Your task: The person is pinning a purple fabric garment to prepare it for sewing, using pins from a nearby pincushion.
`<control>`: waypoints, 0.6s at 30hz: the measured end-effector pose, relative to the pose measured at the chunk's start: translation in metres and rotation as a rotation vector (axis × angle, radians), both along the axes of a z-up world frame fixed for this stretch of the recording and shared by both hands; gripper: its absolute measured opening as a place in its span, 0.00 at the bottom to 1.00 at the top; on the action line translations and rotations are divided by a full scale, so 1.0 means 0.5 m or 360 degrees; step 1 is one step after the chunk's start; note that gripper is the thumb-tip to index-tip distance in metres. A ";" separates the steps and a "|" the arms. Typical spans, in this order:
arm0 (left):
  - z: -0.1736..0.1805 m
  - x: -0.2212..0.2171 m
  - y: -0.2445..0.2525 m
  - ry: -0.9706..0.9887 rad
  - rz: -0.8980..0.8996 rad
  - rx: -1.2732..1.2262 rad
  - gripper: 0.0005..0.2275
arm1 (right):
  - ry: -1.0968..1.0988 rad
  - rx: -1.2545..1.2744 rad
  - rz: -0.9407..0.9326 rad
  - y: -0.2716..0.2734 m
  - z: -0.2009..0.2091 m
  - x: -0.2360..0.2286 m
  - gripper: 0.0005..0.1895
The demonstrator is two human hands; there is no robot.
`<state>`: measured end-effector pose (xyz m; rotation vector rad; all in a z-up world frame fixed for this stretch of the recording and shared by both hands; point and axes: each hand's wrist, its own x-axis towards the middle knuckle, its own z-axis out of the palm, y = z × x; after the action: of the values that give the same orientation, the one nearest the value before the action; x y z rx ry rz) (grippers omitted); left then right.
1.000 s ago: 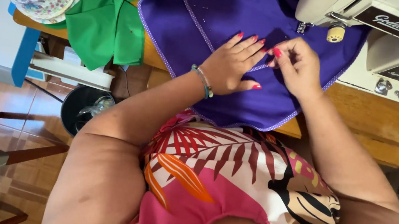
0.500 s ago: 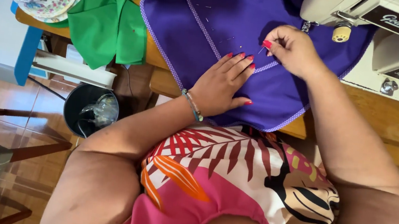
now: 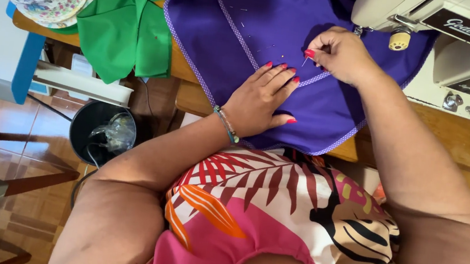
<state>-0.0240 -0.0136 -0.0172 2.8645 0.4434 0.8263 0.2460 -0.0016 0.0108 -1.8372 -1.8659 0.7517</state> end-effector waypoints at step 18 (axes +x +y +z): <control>-0.009 -0.003 0.000 -0.0033 -0.0008 0.0089 0.36 | -0.0024 -0.0234 -0.0188 0.013 0.007 -0.006 0.04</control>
<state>-0.0255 -0.0135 -0.0218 2.9036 0.4170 0.8806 0.2431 0.0050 0.0145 -2.0284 -1.7343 0.8552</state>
